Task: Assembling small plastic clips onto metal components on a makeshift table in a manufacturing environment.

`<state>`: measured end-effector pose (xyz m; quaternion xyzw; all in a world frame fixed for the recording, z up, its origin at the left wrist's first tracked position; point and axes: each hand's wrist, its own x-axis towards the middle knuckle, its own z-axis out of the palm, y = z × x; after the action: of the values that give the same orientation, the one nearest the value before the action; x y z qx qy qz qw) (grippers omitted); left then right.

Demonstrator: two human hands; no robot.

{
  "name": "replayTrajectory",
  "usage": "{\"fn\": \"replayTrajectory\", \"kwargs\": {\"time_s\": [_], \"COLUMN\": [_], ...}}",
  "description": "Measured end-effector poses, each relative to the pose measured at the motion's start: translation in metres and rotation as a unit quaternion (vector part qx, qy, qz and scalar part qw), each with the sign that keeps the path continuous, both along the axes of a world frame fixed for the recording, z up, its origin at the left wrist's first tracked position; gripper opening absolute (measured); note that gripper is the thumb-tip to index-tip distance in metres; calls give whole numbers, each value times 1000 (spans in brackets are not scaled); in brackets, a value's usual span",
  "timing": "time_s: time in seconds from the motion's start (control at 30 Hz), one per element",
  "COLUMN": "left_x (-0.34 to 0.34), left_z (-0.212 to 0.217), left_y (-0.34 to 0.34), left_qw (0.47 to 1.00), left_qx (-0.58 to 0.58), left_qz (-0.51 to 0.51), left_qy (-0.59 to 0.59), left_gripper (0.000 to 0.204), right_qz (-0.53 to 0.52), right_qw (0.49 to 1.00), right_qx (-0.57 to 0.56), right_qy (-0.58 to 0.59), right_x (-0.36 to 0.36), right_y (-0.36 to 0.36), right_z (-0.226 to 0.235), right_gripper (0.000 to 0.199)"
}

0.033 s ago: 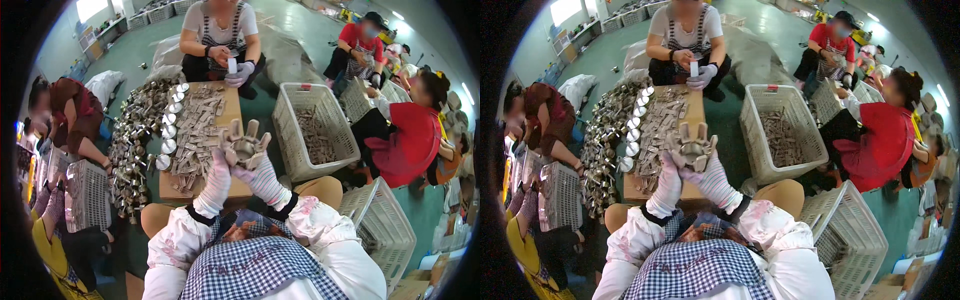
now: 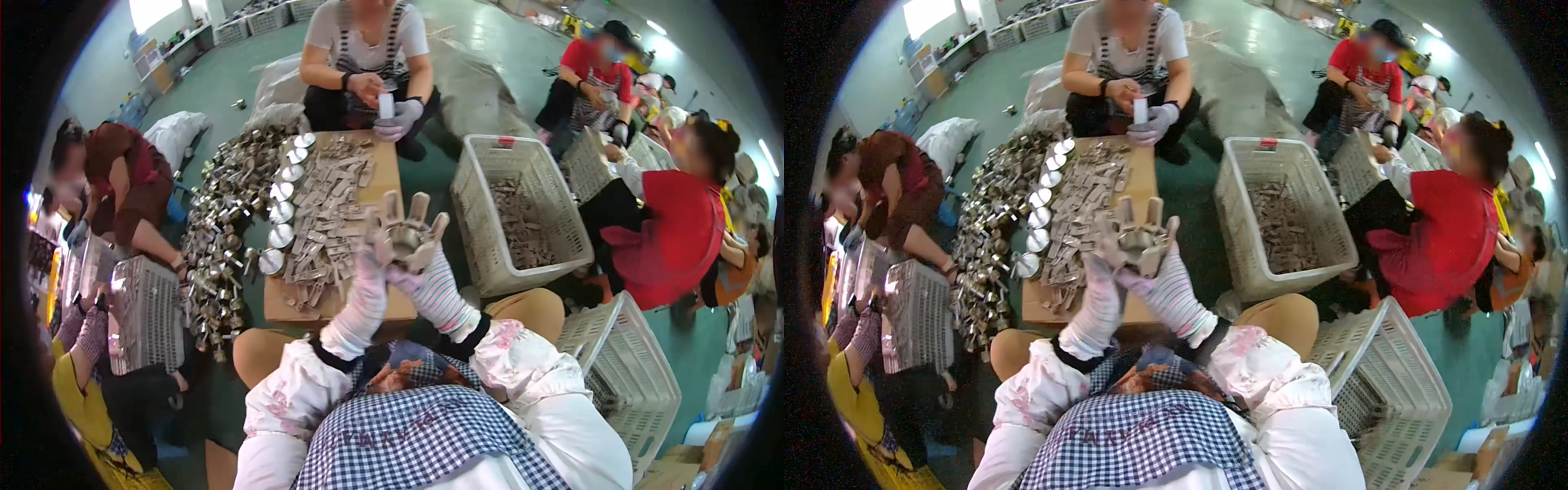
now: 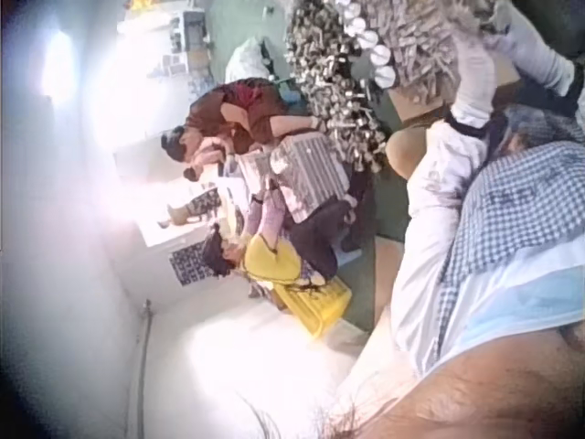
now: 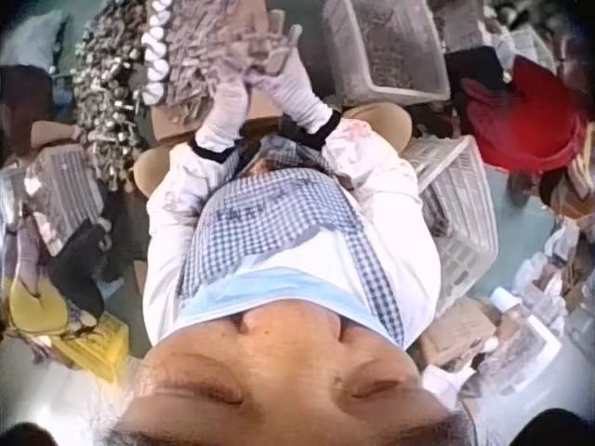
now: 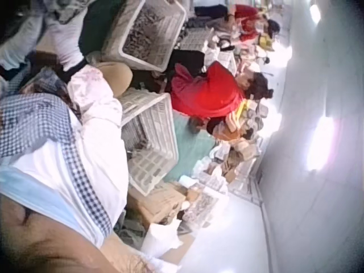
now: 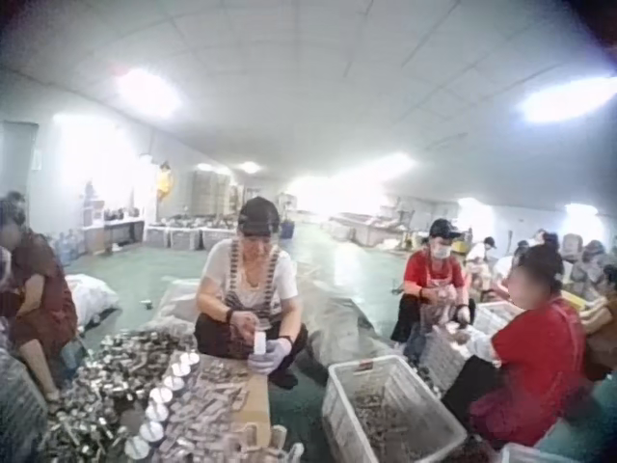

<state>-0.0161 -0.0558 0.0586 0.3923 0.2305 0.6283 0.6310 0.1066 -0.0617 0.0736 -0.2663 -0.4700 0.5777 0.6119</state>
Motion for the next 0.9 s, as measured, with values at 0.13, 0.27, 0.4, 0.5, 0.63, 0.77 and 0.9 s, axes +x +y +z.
{"fn": "replayTrajectory", "kwargs": {"time_s": [0.13, 0.27, 0.4, 0.5, 0.63, 0.77, 0.9], "left_x": [-1, -24, -27, -17, -25, -37, -24], "left_z": [1, -13, -46, -67, -63, -38, -35], "left_y": [-14, 3, 19, 25, 19, -5, -20], "left_qw": [993, 993, 989, 986, 987, 930, 958], "left_qx": [-39, -110, -137, -147, -121, 13, -105], "left_qz": [-2, -48, -37, -23, -20, 50, -41], "left_qy": [109, -16, -31, -68, -105, 364, 262], "left_gripper": [49, 57, 69, 75, 71, 40, 34], "right_qz": [138, 190, 176, 162, 77, 13, -299], "right_qw": [871, 960, 969, 973, 985, 985, 914], "right_qx": [-282, -154, -132, -164, -153, -154, -35], "right_qy": [379, 133, -109, -21, -15, -75, -272], "right_x": [-9, 3, 13, 4, -12, 15, 148], "right_y": [13, 7, -2, -7, -19, -26, -73], "right_z": [-10, -3, 5, 7, 12, 36, 101], "right_gripper": [42, 73, 104, 97, 94, 88, 49]}}
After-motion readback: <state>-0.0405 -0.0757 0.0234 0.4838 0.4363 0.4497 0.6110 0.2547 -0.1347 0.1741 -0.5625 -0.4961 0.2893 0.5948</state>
